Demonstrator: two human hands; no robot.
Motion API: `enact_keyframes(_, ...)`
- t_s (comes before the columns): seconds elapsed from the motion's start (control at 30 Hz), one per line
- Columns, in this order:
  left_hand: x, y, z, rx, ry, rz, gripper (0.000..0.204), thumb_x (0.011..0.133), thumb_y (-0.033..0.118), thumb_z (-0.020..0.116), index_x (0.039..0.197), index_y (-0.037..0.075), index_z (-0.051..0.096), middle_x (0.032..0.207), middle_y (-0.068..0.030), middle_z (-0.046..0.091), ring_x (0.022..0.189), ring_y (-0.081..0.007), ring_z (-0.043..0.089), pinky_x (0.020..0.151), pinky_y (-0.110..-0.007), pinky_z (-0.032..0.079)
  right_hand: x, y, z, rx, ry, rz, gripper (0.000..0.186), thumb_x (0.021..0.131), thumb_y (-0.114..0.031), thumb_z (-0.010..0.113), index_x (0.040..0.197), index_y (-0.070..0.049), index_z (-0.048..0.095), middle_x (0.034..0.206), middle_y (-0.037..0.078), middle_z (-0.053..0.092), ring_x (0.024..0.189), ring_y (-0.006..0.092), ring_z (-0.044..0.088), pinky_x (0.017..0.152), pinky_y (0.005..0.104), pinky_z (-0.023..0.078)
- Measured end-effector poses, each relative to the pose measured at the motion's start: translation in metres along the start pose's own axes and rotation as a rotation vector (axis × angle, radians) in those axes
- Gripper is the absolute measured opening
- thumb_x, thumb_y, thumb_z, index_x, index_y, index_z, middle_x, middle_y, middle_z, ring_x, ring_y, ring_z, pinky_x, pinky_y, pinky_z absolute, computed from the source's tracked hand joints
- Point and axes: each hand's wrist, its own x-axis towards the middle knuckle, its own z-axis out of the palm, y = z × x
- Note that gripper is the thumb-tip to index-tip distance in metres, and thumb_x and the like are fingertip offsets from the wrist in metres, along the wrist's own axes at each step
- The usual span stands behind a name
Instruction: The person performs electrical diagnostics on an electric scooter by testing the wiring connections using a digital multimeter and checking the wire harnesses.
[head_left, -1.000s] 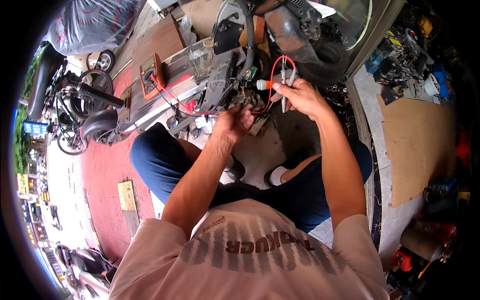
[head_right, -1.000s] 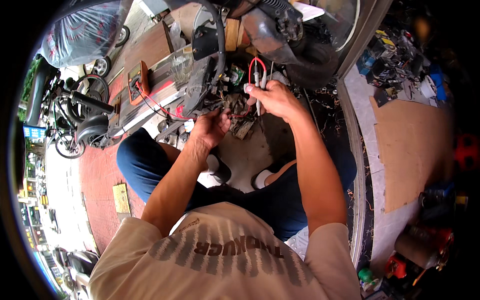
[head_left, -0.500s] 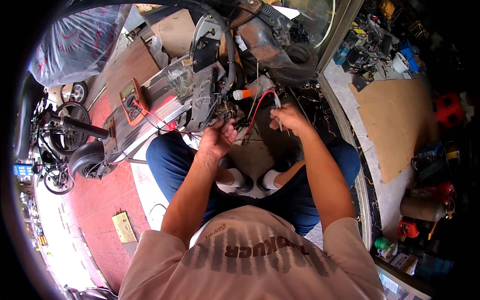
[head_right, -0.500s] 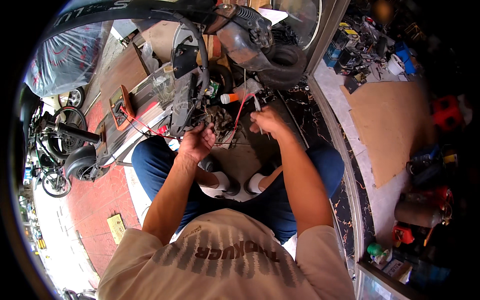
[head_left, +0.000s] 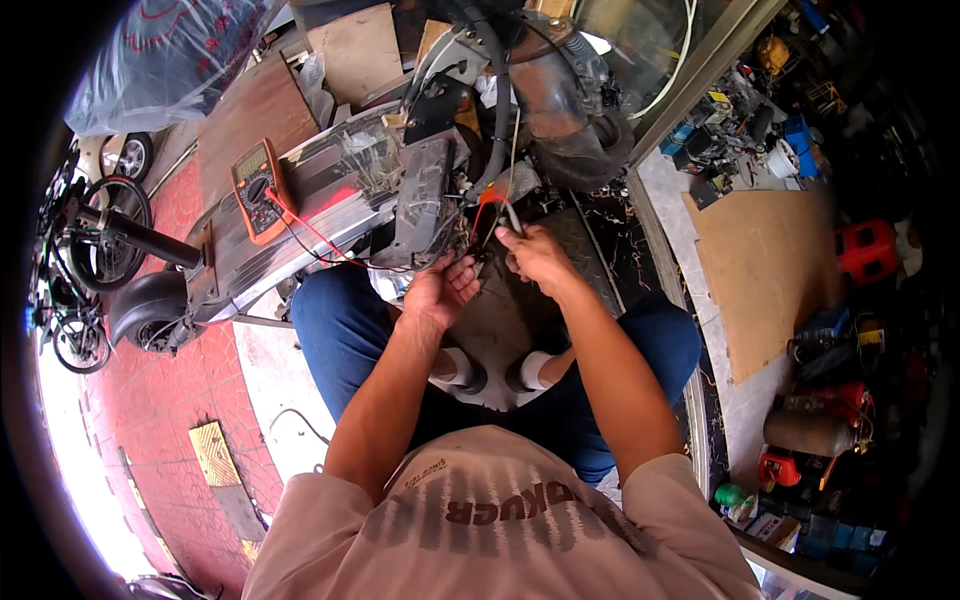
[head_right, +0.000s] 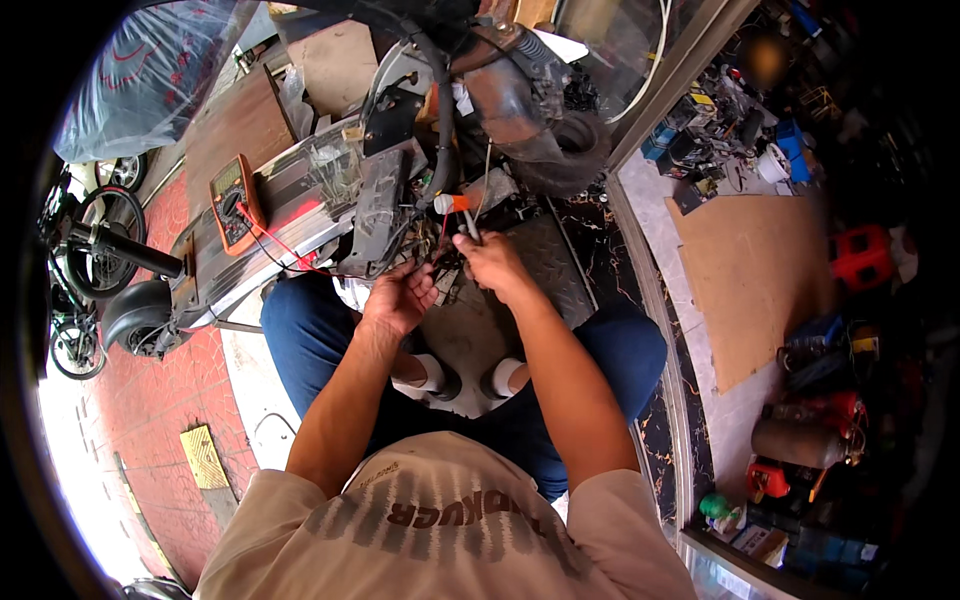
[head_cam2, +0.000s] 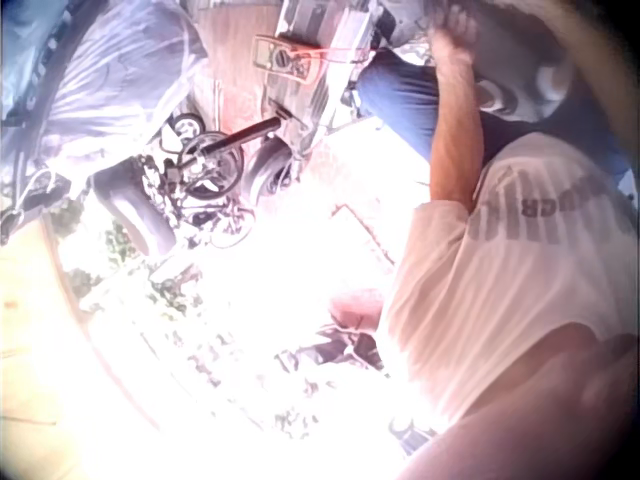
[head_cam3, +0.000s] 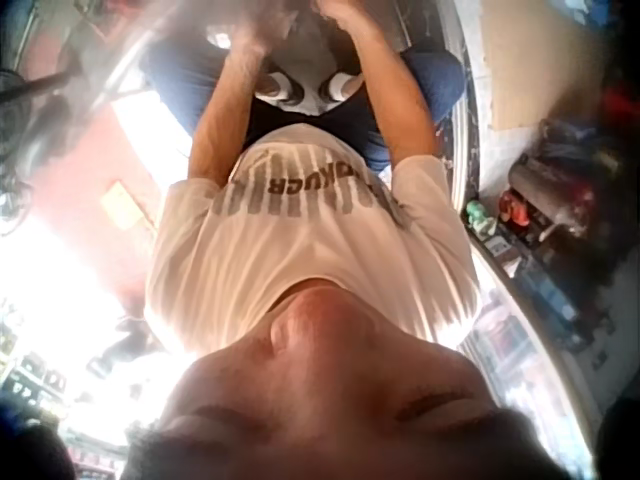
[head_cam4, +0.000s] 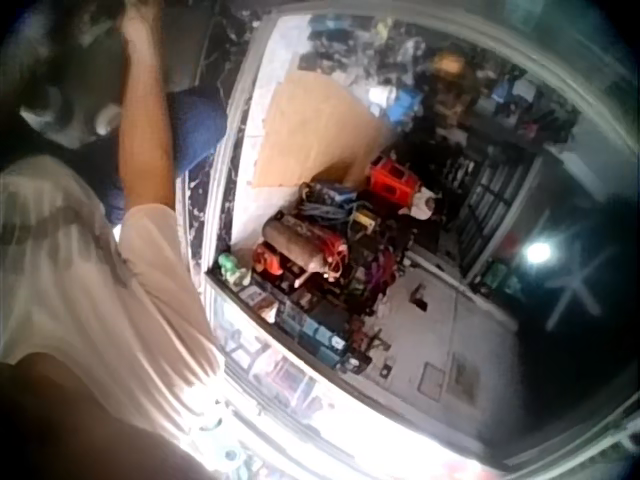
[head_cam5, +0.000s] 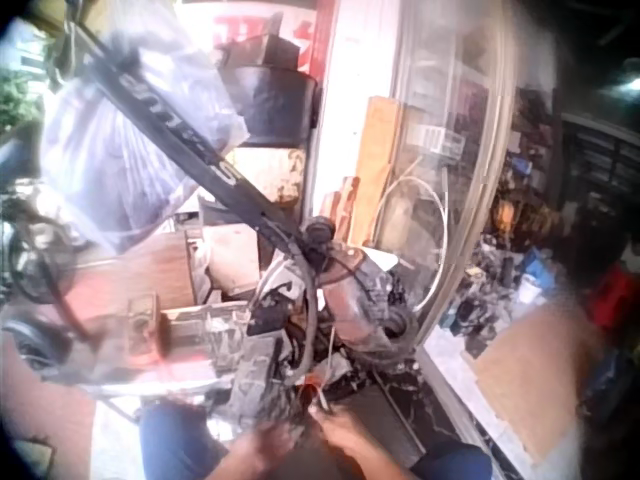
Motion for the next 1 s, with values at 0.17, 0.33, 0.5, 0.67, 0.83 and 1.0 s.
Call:
enact_keyframes(0.17, 0.013, 0.007, -0.027, -0.025, -0.067, 0.031, 0.014, 0.097, 0.026, 0.062, 0.095, 0.012, 0.063, 0.098, -0.0064, 0.073, 0.078, -0.0191, 0.066, 0.081, -0.039, 0.054, -0.001, -0.009, 0.013, 0.164, -0.046, -0.006, 0.021, 0.097, -0.026, 0.063, 0.104, -0.008, 0.055, 0.065, 0.001, 0.054, 0.051, 0.0096, 0.047, 0.044, 0.0247, 0.033)
enact_keyframes(0.33, 0.013, 0.007, -0.030, -0.016, -0.078, 0.045, 0.012, 0.095, 0.026, 0.065, 0.098, 0.014, 0.064, 0.105, -0.0072, 0.073, 0.084, -0.0193, 0.066, 0.084, -0.038, 0.054, -0.016, -0.022, -0.009, 0.146, -0.176, 0.032, 0.028, 0.094, -0.021, 0.067, 0.115, -0.004, 0.059, 0.069, 0.002, 0.058, 0.053, 0.0086, 0.051, 0.045, 0.0238, 0.033)
enact_keyframes(0.5, 0.014, 0.009, -0.015, -0.005, -0.070, 0.022, 0.015, 0.094, 0.022, 0.067, 0.104, 0.011, 0.064, 0.104, -0.0072, 0.073, 0.085, -0.0185, 0.067, 0.082, -0.037, 0.055, -0.009, -0.011, -0.025, 0.022, -0.300, 0.046, 0.024, 0.091, -0.016, 0.071, 0.109, -0.001, 0.067, 0.073, 0.002, 0.062, 0.058, 0.0088, 0.059, 0.048, 0.0232, 0.037)
enact_keyframes(0.67, 0.013, 0.010, -0.012, -0.052, -0.052, 0.014, 0.019, 0.096, 0.019, 0.065, 0.111, 0.007, 0.063, 0.101, -0.0077, 0.073, 0.084, -0.0169, 0.068, 0.079, -0.034, 0.057, 0.003, -0.011, -0.031, -0.016, -0.381, -0.024, 0.018, 0.088, -0.017, 0.071, 0.096, -0.001, 0.071, 0.071, 0.002, 0.065, 0.058, 0.0097, 0.060, 0.053, 0.0259, 0.041)
enact_keyframes(0.83, 0.015, 0.010, -0.013, -0.084, -0.072, 0.019, 0.018, 0.096, 0.016, 0.064, 0.110, 0.006, 0.064, 0.101, -0.0087, 0.072, 0.085, -0.0181, 0.069, 0.080, -0.034, 0.058, 0.013, -0.016, -0.035, -0.106, -0.396, -0.039, 0.022, 0.083, -0.022, 0.072, 0.091, -0.001, 0.073, 0.060, 0.007, 0.065, 0.058, 0.0122, 0.062, 0.057, 0.0293, 0.045)
enact_keyframes(1.0, 0.013, 0.009, -0.010, -0.113, -0.054, 0.020, 0.017, 0.096, 0.015, 0.063, 0.109, 0.004, 0.064, 0.100, -0.0097, 0.072, 0.085, -0.0190, 0.069, 0.080, -0.034, 0.059, 0.024, -0.020, -0.043, -0.170, -0.459, -0.076, 0.022, 0.084, -0.022, 0.071, 0.089, 0.000, 0.072, 0.061, 0.007, 0.066, 0.057, 0.0134, 0.063, 0.058, 0.0297, 0.047)
